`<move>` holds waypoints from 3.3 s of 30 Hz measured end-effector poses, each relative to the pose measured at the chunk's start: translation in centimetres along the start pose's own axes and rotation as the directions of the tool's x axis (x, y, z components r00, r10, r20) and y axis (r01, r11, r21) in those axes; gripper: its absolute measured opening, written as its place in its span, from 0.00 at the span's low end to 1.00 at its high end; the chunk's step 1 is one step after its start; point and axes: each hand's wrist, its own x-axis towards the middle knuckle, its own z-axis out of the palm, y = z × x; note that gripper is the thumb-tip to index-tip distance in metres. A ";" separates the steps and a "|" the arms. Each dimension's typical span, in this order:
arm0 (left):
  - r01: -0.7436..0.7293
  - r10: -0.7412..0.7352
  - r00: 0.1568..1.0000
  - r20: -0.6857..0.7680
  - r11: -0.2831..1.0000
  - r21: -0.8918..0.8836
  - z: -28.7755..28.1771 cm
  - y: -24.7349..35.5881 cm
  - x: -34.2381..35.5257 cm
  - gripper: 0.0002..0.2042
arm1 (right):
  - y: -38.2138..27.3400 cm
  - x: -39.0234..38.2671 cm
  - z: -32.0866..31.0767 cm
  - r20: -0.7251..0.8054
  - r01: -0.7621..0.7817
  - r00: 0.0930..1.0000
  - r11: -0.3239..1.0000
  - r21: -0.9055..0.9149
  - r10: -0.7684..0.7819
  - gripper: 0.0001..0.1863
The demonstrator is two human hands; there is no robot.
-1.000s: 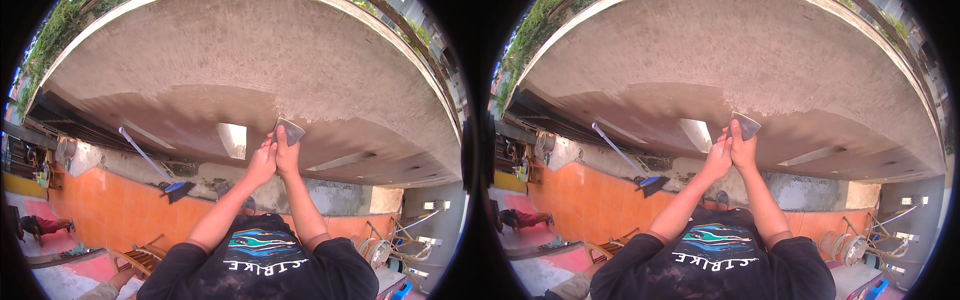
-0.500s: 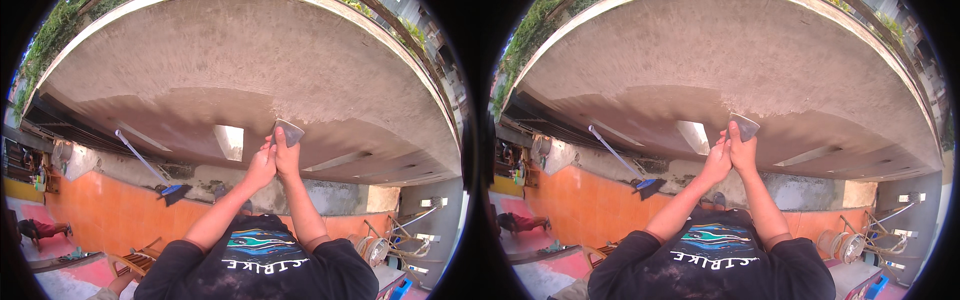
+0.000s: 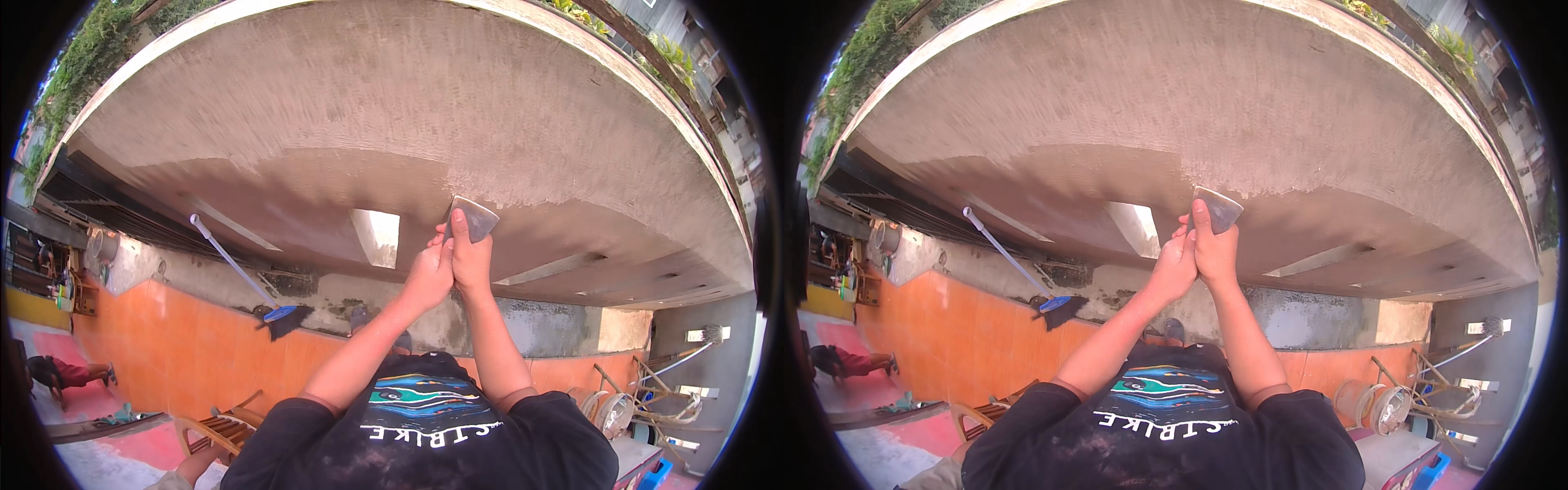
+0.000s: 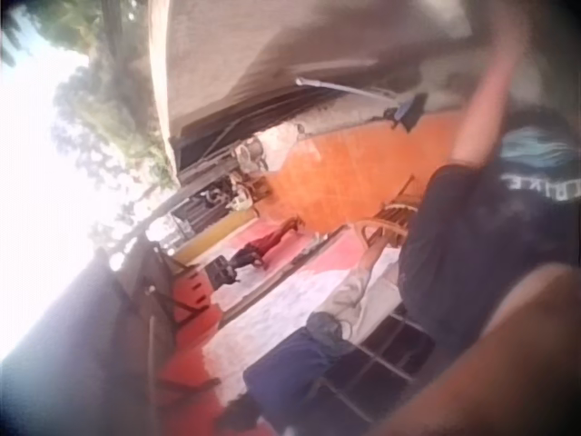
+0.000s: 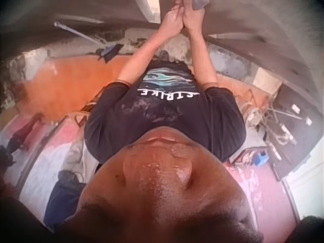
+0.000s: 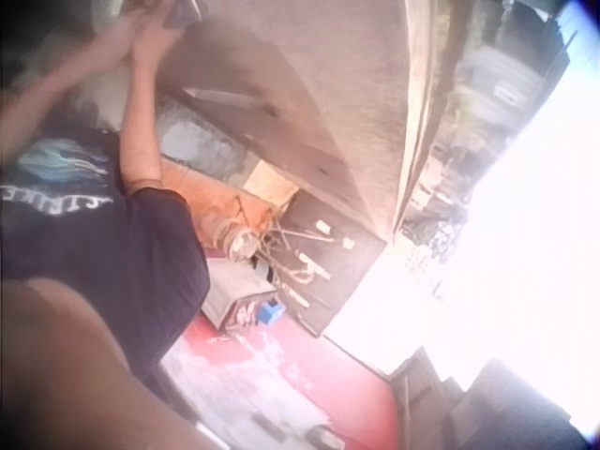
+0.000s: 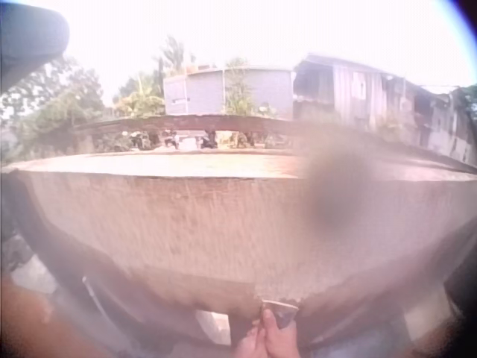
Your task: The person uses a metal trowel to smooth a freshly plastered concrete ceiling. They repeatedly scrape and level the surface in a continuous motion, maintaining consistent contact with the ceiling throughout the clip.
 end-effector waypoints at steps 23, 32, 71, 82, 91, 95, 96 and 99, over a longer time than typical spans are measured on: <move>-0.040 0.051 0.993 0.106 0.994 -0.102 -1.3 0.5 0.9 0.22 | -0.5 -0.2 0.6 0.054 0.174 0.982 0.979 0.108 -0.181 0.22; -0.165 0.165 0.986 -0.003 0.986 -0.033 -0.6 1.0 1.1 0.24 | -1.9 0.2 0.4 0.076 0.282 0.953 0.950 0.137 -0.294 0.23; 0.065 -0.065 0.998 0.000 0.997 -0.042 1.3 -0.7 -0.1 0.23 | -0.7 0.3 -1.0 0.009 -0.103 0.995 0.994 0.032 0.103 0.22; 0.236 -0.233 0.971 0.043 0.969 -0.070 1.4 -1.7 -0.1 0.23 | 1.7 0.9 -1.7 0.056 0.022 0.998 0.999 0.033 -0.023 0.22; 0.049 -0.049 0.999 -0.012 0.998 -0.035 1.8 -3.2 -1.0 0.22 | 2.9 0.5 -2.1 0.034 -0.100 0.995 0.994 0.033 0.099 0.23; 0.021 -0.021 1.000 0.000 0.999 -0.028 1.4 -1.9 0.1 0.22 | 1.1 1.0 -1.7 0.079 0.058 0.995 0.997 0.055 -0.062 0.23; 0.021 -0.021 1.000 0.006 0.999 -0.029 1.3 -1.7 0.1 0.22 | 0.8 0.9 -1.6 0.081 0.067 0.994 0.996 0.053 -0.072 0.23; 0.032 -0.032 0.999 -0.004 0.999 -0.023 1.4 -1.4 -0.2 0.22 | 0.6 0.6 -1.3 0.077 0.041 0.996 0.998 0.044 -0.044 0.22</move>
